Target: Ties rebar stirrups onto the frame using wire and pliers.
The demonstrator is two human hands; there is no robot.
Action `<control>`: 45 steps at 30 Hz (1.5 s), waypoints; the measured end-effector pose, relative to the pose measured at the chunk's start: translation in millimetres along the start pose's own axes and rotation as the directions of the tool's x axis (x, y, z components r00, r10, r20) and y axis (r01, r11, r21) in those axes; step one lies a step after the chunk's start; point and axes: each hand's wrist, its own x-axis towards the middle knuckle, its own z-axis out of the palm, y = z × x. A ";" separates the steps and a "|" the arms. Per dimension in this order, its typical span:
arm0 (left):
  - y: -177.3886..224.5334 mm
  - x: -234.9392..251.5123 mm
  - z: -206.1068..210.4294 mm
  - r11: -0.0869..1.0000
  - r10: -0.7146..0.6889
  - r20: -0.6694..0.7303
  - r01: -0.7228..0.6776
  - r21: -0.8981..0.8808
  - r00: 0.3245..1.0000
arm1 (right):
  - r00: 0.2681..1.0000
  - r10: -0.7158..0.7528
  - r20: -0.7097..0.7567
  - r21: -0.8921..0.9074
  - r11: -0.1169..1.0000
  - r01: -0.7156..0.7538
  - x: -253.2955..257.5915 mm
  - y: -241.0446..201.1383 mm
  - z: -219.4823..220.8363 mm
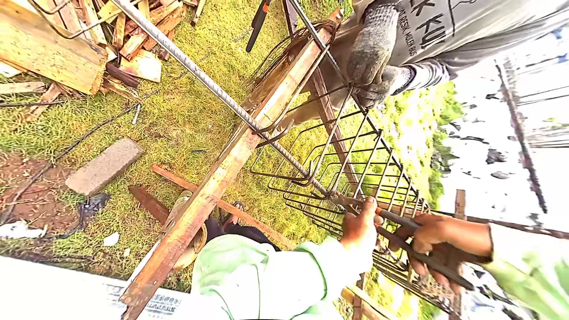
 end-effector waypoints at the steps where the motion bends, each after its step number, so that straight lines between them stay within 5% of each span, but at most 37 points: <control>1: 1.9 -5.1 3.1 0.998 -0.043 -0.009 0.043 -0.056 0.999 | 1.000 -0.024 0.014 0.026 0.999 0.024 1.3 4.0 -2.5; 4: 9.0 -8.5 9.8 0.984 -0.110 -0.036 0.103 -0.147 0.993 | 0.922 -0.217 -0.320 -0.366 0.926 0.090 -9.1 7.4 12.2; 6: 11.8 -8.0 13.5 0.976 -0.131 -0.056 0.119 -0.180 0.990 | 0.742 -0.432 -0.512 -0.739 0.662 -0.125 -15.4 9.5 43.8; 8: 13.1 -10.7 14.2 0.973 -0.133 -0.067 0.118 -0.197 0.989 | 0.467 -0.693 -0.549 -0.835 0.422 -0.354 -0.9 24.9 70.4; 9: 13.1 -13.6 12.8 0.978 -0.123 -0.069 0.109 -0.179 0.990 | 0.361 -0.756 -0.546 -0.823 0.405 -0.398 8.4 31.0 75.1; 10: 12.3 -16.4 10.8 0.988 -0.101 -0.072 0.091 -0.128 0.992 | 0.377 -0.720 -0.582 -0.808 0.464 -0.363 10.7 32.7 75.4; 11: 12.2 -20.6 7.7 0.994 -0.085 -0.058 0.080 -0.069 0.995 | 0.535 -0.562 -0.631 -0.752 0.614 -0.242 4.4 28.4 70.9; 13: 11.7 -30.8 -1.3 0.992 -0.085 -0.001 0.085 0.093 0.996 | 0.874 -0.203 -0.441 -0.348 0.936 0.042 -2.5 29.4 40.7; 15: 7.0 -37.2 -14.3 0.967 -0.107 0.054 0.091 0.237 0.993 | 0.953 -0.210 -0.217 0.084 0.969 0.232 9.0 54.7 23.4; 17: -0.7 -39.3 -34.4 0.935 -0.118 0.083 0.083 0.344 0.990 | 0.910 -0.334 -0.247 0.270 0.878 0.396 26.5 80.1 31.6; 20: -6.6 -40.3 -70.0 0.881 -0.084 0.059 0.047 0.471 0.995 | 0.730 -0.542 -0.417 0.470 0.558 0.683 66.2 111.7 69.4; 22: -5.5 -35.1 -93.1 0.812 0.066 0.047 -0.081 0.579 0.997 | 0.549 -0.590 -0.591 0.596 0.139 0.791 96.6 119.0 110.9; 25: 12.1 -26.6 -115.4 0.515 0.344 0.110 -0.285 0.808 0.933 | 0.343 -0.595 -0.726 0.597 -0.299 0.745 132.4 110.3 164.1; 27: 28.1 -28.9 -115.1 0.292 0.426 0.171 -0.315 0.903 0.888 | 0.313 -0.571 -0.759 0.604 -0.438 0.666 157.0 103.7 187.8; 28: 33.2 -29.0 -112.7 0.169 0.449 0.196 -0.298 0.939 0.872 | 0.371 -0.505 -0.779 0.608 -0.464 0.644 168.3 99.5 199.8; 31: 43.9 -22.3 -100.4 -0.142 0.370 0.186 -0.143 0.980 0.910 | 0.583 -0.190 -0.790 0.607 -0.374 0.701 195.3 90.7 229.5; 33: 44.5 -15.6 -96.8 -0.254 0.330 0.146 -0.062 0.965 0.933 | 0.631 -0.006 -0.776 0.611 -0.256 0.749 206.4 90.4 246.6; 39: 29.4 1.0 -104.4 -0.413 0.471 0.254 -0.043 0.910 0.845 | 0.409 0.224 -0.885 0.419 -0.002 0.908 239.2 114.3 283.4; 42: 27.4 2.0 -107.5 -0.483 0.517 0.282 0.004 0.876 0.808 | 0.371 0.272 -0.888 0.386 0.001 0.923 240.7 113.9 274.5; 45: 24.0 6.7 -111.6 -0.607 0.589 0.465 -0.018 0.794 0.661 | 0.247 0.266 -0.932 0.244 -0.045 0.969 228.2 113.2 252.7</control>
